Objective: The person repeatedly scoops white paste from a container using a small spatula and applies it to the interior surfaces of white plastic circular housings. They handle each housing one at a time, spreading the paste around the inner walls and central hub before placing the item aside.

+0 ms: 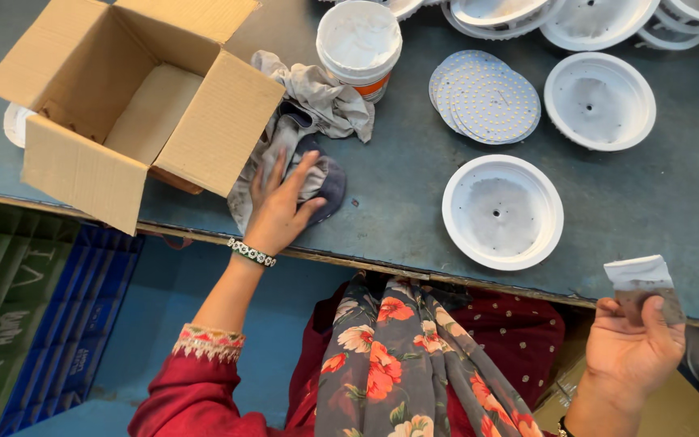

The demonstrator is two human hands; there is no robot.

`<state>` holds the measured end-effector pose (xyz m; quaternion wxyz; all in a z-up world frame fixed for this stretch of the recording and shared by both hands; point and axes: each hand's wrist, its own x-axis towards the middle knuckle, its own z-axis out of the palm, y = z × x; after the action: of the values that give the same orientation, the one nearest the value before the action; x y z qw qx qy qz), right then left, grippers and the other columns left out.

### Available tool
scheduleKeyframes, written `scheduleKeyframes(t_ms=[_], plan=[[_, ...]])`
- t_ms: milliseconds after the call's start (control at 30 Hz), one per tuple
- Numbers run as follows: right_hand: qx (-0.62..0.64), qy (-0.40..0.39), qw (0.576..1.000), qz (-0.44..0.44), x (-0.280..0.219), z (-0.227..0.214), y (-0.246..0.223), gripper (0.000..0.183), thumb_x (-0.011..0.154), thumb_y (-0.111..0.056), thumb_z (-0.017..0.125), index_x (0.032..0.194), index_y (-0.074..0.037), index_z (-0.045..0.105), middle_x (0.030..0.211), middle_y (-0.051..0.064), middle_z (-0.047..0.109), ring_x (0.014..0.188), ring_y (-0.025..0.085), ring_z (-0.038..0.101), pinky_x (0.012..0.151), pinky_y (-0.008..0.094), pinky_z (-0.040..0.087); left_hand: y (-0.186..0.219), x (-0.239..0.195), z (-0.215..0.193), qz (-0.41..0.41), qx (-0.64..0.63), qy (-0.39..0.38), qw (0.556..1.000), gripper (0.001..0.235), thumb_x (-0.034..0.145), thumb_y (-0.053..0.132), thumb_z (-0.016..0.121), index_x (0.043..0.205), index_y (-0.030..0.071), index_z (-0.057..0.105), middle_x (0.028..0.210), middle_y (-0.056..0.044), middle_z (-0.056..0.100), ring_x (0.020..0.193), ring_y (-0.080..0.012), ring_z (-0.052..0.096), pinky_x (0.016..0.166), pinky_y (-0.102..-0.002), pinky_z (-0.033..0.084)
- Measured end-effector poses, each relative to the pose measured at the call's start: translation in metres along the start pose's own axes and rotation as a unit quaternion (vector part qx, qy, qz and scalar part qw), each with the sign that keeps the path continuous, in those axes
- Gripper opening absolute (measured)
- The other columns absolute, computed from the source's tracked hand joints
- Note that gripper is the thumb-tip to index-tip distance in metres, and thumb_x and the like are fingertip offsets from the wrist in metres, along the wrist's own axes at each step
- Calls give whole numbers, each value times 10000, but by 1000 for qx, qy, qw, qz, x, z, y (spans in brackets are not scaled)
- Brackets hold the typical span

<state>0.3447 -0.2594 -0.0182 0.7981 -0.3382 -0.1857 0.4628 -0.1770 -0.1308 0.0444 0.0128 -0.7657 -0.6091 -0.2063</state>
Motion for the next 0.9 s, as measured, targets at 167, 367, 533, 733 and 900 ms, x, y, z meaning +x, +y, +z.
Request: scheduleKeyframes(t_ms=[167, 367, 533, 733, 900], plan=[[29, 2, 999, 17, -2, 4, -1, 115, 1119, -58, 697, 1202, -84, 622, 1180, 35, 670, 1002, 156, 617, 855, 324, 474, -23, -20, 46, -39, 4, 121, 992, 472, 921, 149, 756, 1371, 141, 614, 1288, -119, 721, 1212, -289, 633, 1203, -431, 309], [20, 29, 999, -7, -8, 14, 2, 100, 1039, -59, 715, 1121, -85, 666, 1154, 51, 721, 1035, 190, 677, 816, 343, 509, -35, -14, 45, -106, -126, 144, 976, 309, 872, 68, 828, 1113, 107, 639, 958, -45, 747, 956, -213, 708, 1146, -443, 337], [15, 61, 998, -11, -10, 24, -2, 119, 985, -67, 717, 1103, -81, 704, 1087, 43, 733, 974, 186, 685, 793, 342, 517, 0, -2, 10, -163, -111, 148, 969, 509, 770, 181, 917, 1176, 105, 619, 1023, -128, 589, 1071, -306, 543, 1004, -439, 355], [46, 33, 998, 1, -8, 46, 12, 73, 966, -53, 708, 1028, -91, 701, 974, 22, 717, 896, 164, 684, 790, 358, 556, 72, 31, 1, 129, -163, 125, 970, 478, 824, 200, 847, 1222, 119, 595, 1241, -122, 604, 1206, -337, 548, 1092, -464, 369], [35, 85, 995, 36, -7, 71, 33, 113, 922, -73, 685, 1034, -76, 690, 986, 58, 745, 882, 183, 706, 726, 342, 547, 149, 102, 72, 97, -344, -180, 917, 592, 910, 364, 752, 1356, 56, 513, 1179, -203, 626, 977, -301, 662, 831, -405, 534]])
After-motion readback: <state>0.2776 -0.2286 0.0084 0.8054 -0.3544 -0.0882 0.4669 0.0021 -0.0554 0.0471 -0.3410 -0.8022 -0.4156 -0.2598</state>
